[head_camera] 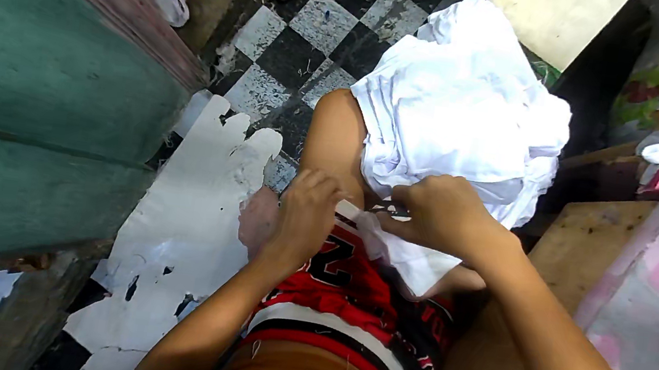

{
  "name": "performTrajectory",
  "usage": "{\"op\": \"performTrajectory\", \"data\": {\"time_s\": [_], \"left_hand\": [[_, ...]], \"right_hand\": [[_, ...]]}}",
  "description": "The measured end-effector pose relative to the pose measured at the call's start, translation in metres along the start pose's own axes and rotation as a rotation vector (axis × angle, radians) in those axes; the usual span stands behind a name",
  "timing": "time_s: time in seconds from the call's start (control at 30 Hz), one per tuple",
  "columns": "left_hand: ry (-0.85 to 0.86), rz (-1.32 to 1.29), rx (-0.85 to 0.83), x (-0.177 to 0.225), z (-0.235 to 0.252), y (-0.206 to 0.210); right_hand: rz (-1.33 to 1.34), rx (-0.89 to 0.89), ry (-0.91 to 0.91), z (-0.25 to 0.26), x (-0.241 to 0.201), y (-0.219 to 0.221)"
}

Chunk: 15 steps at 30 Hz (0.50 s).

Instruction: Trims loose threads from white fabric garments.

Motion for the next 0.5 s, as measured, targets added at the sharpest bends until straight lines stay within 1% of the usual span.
{"op": "performTrajectory", "data": {"time_s": [0.03,0.07,0.13,0.2,0.27,0.37,0.47,0.5], "left_hand": [[-0.024,0.094,0.012,-0.006,0.002,-0.005],[-0.054,0.164,-0.011,-0.011,0.004,-0.01],[-0.091,0.177,-0.12,-0.019,0.003,-0.01],[-0.063,0.039,-0.217,-0.021,-0.007,0.004],[-0.084,-0.122,-0.264,-0.015,-0.02,0.025],[-0.165,-0.296,-0.184,-0.003,-0.035,0.048],[-0.312,-0.409,-0.177,0.004,-0.038,0.051],[-0.327,-0.442,-0.164,0.004,-0.039,0.052]], "right_hand": [[0.03,0.038,0.033,-0.004,0.004,0.0],[0.085,0.069,0.078,-0.009,0.009,0.001],[0.276,0.141,0.149,-0.019,0.017,0.013],[0.524,0.219,0.217,-0.03,0.019,0.034],[0.644,0.296,0.252,-0.041,0.016,0.057],[0.634,0.41,0.221,-0.051,0.008,0.076],[0.58,0.469,0.154,-0.055,0.002,0.073],[0.563,0.503,0.128,-0.054,0.001,0.072]]}}
Point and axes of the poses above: each hand's wrist, its own z-axis towards the middle knuckle, its own y-axis out of the palm, x = y × z, the point moved 2 cm from there along z, towards the middle knuckle, and after that the axes turned 6 degrees about -y, right-handed, at the moved point
